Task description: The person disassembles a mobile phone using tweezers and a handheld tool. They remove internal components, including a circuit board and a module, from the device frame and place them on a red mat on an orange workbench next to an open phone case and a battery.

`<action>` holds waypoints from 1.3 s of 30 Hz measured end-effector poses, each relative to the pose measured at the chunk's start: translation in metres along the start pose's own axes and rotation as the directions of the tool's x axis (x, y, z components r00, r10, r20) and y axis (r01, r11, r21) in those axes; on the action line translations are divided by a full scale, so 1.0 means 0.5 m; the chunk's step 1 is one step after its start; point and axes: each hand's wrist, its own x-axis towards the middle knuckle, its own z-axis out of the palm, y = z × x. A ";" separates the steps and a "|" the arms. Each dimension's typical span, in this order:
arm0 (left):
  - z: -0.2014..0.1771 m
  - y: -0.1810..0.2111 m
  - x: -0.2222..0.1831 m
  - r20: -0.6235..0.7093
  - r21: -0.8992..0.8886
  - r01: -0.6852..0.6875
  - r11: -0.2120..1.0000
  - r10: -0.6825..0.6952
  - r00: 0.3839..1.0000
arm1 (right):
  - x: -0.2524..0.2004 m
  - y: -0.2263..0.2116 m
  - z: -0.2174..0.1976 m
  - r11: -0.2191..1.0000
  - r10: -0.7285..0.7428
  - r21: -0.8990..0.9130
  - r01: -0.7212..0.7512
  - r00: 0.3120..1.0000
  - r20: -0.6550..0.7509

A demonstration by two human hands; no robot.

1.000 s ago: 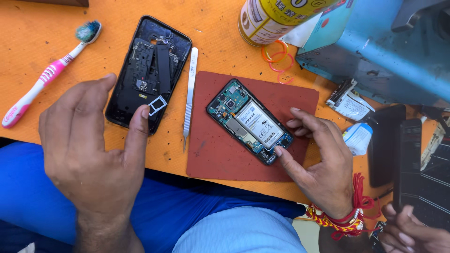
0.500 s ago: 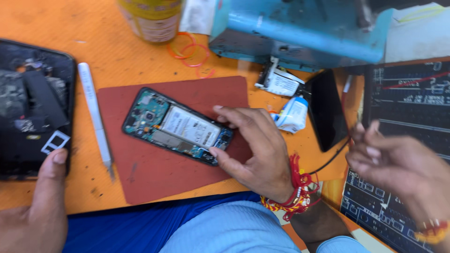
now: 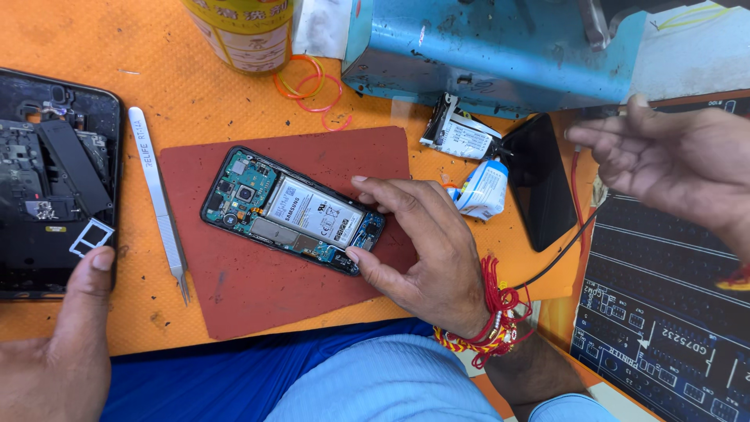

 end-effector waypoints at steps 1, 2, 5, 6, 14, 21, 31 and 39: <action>-0.017 0.007 0.000 0.051 -0.199 -0.021 0.980 0.032 0.998 | 0.000 0.000 0.000 1.000 0.000 0.001 0.000 1.000 0.001; -0.033 0.019 0.001 0.073 -0.296 -0.028 0.955 0.052 0.996 | 0.001 0.000 0.000 1.000 0.001 -0.001 -0.001 1.000 0.000; -0.071 0.054 0.004 0.184 -0.376 0.032 0.926 0.040 0.982 | 0.002 -0.001 0.000 1.000 -0.001 -0.005 0.001 1.000 0.003; -0.080 0.063 0.002 0.184 -0.375 0.033 0.926 0.039 0.982 | 0.003 -0.001 0.000 1.000 -0.003 -0.008 0.003 1.000 0.004; -0.161 0.111 -0.006 -0.268 -0.357 -0.476 0.803 0.401 0.876 | 0.005 -0.010 0.004 1.000 -0.002 -0.029 0.002 1.000 0.001; -0.207 0.121 0.002 -0.328 -0.206 -0.537 0.818 0.459 0.826 | 0.007 -0.015 0.011 0.996 -0.008 -0.085 0.010 1.000 0.020; -0.220 0.103 0.029 -0.359 -0.248 -0.579 0.777 0.481 0.800 | 0.008 -0.009 0.016 0.977 -0.116 -0.170 0.126 0.991 0.069; -0.274 0.113 0.091 -0.248 -0.137 -0.734 0.666 0.694 0.676 | 0.001 -0.013 0.020 0.965 -0.121 -0.218 0.144 0.986 0.118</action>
